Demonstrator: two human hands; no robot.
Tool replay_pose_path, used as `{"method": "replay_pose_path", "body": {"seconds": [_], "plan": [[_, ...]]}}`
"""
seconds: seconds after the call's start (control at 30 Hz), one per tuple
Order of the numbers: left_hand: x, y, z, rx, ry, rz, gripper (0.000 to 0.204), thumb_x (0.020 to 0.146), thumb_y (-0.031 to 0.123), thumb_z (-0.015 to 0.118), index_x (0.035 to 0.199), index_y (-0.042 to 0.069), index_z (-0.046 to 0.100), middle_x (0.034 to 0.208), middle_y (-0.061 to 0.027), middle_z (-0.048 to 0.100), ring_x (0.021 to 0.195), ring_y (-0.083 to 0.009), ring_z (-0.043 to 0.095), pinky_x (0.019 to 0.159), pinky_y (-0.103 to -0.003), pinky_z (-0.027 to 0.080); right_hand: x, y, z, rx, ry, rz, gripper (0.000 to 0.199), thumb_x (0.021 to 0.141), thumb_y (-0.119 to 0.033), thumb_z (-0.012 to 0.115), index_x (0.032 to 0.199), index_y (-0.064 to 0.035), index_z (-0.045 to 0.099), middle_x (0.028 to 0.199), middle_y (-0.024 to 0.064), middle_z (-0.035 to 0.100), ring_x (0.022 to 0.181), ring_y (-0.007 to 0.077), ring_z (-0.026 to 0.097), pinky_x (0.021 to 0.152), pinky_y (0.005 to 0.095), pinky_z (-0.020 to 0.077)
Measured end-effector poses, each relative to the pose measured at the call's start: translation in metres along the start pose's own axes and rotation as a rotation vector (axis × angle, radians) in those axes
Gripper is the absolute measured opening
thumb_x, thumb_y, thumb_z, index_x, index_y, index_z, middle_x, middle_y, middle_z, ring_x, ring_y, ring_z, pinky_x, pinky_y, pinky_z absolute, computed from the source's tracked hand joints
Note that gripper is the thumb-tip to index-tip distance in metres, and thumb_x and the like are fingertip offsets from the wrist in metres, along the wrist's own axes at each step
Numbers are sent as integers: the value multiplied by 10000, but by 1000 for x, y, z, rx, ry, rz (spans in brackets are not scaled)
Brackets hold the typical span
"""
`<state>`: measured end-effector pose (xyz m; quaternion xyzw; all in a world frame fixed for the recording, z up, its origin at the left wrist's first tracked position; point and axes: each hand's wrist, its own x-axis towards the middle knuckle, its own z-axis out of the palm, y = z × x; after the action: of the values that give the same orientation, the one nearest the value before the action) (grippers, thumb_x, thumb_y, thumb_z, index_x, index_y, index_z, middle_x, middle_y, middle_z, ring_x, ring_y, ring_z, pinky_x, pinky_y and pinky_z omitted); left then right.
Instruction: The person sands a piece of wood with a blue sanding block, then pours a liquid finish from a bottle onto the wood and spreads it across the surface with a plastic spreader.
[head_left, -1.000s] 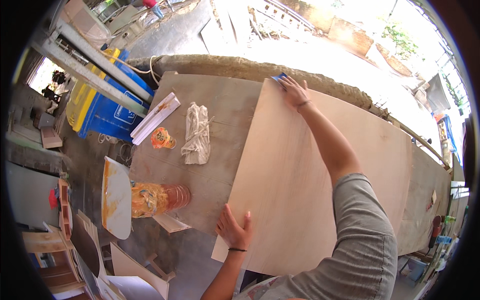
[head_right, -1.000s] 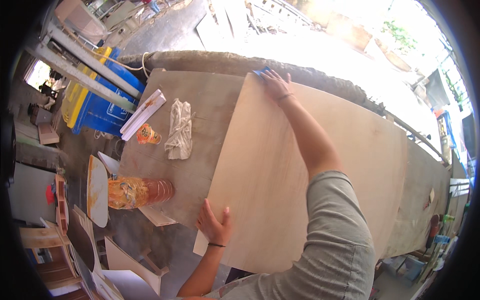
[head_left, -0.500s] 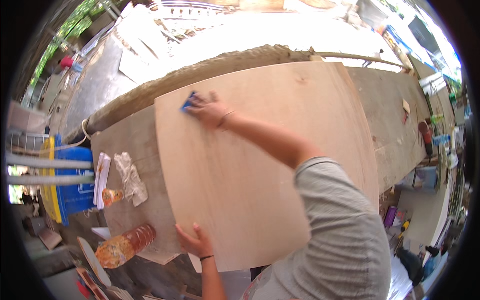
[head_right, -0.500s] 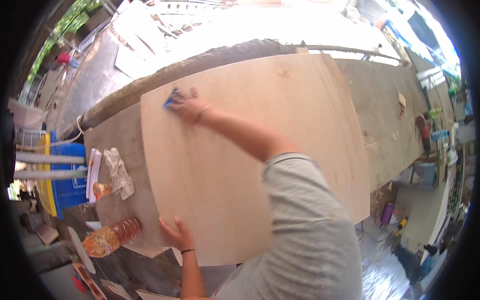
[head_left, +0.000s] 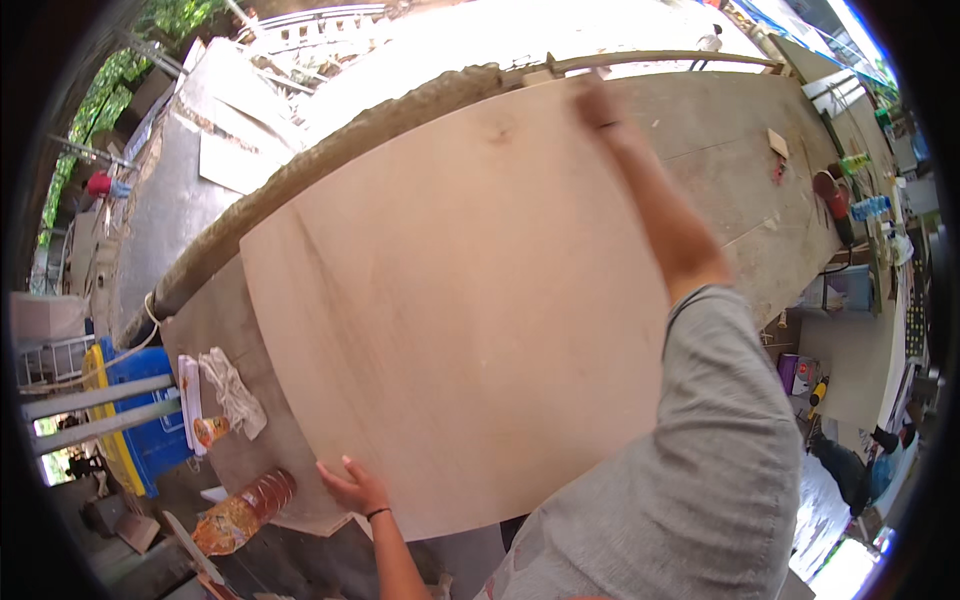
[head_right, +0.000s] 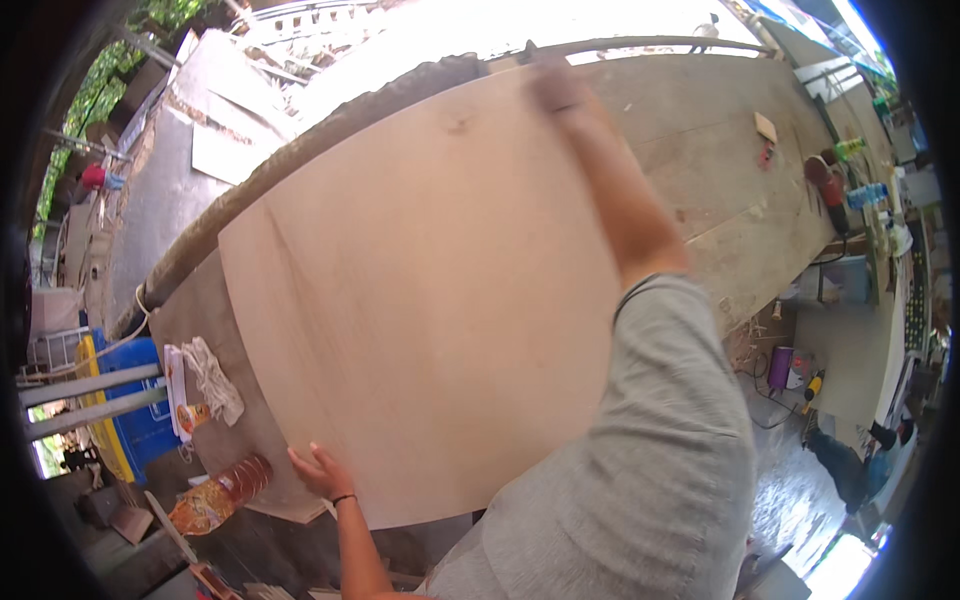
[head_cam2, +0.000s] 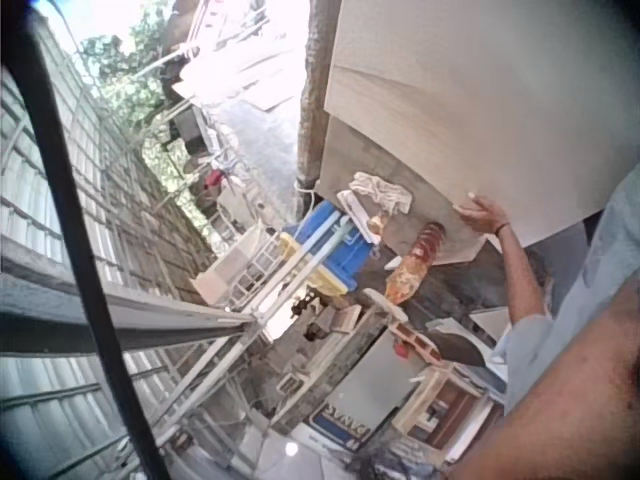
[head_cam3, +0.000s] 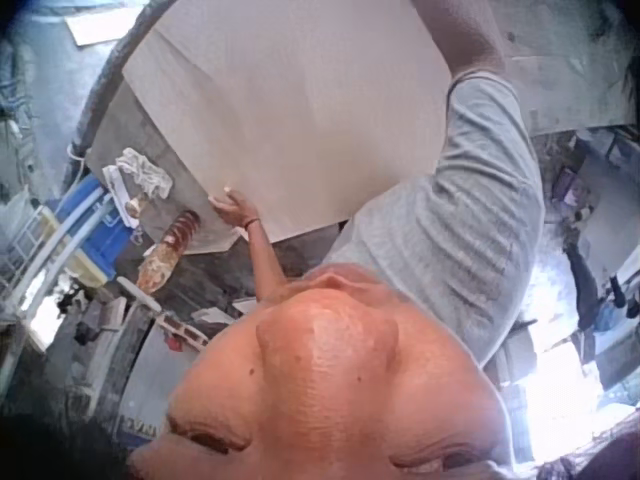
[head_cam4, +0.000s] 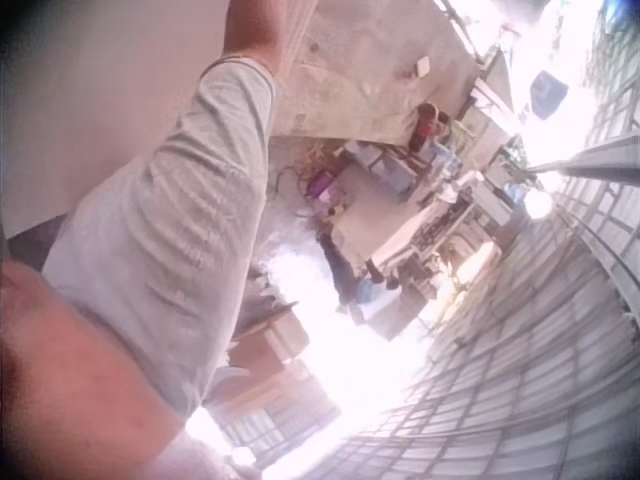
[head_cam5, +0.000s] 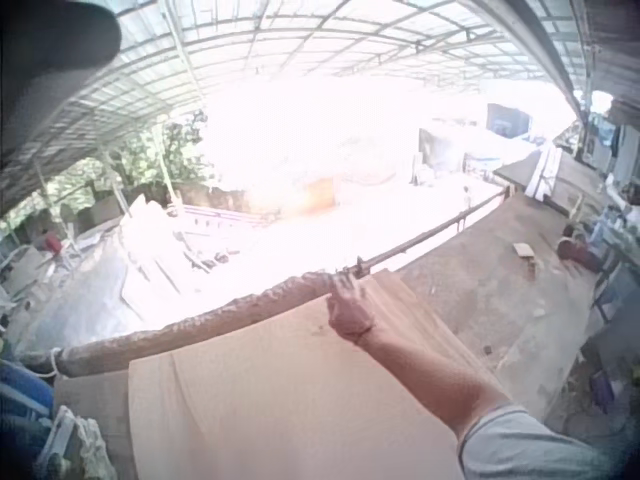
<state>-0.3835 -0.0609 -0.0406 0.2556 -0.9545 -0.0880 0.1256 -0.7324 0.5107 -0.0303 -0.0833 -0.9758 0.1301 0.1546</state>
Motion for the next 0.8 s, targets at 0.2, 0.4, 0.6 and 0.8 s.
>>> {"method": "replay_pose_path", "body": {"seconds": [0.2,0.4,0.6,0.8], "plan": [[8,4,4,-93,7,4,560,876,357,485,1298,10,361,1251,-241,446,1135,-395,438,933,-449,361,-93,-154,39,176,-127,-663,425,885,-254,340,1290,-170,437,1384,52,372,1268,197,341,1014,508,250],[4,0,1,-8,30,18,546,880,354,482,1297,20,370,1241,-236,457,1123,-389,446,931,-452,353,-32,45,-87,434,-81,324,187,798,-177,523,929,-90,625,910,96,627,803,215,590,674,332,476],[9,-3,9,-29,23,11,532,881,350,484,1285,21,381,1242,-229,460,1127,-382,446,937,-446,355,-94,-56,-19,120,56,-310,244,866,-195,403,1037,-100,549,1114,112,527,1048,252,471,875,477,325],[5,8,0,-14,40,-1,541,883,392,463,1275,24,399,1249,-223,460,1124,-376,455,925,-448,367,-126,-9,5,178,-60,-362,350,857,-198,395,1179,-137,518,1266,84,478,1133,243,425,948,482,275]]}}
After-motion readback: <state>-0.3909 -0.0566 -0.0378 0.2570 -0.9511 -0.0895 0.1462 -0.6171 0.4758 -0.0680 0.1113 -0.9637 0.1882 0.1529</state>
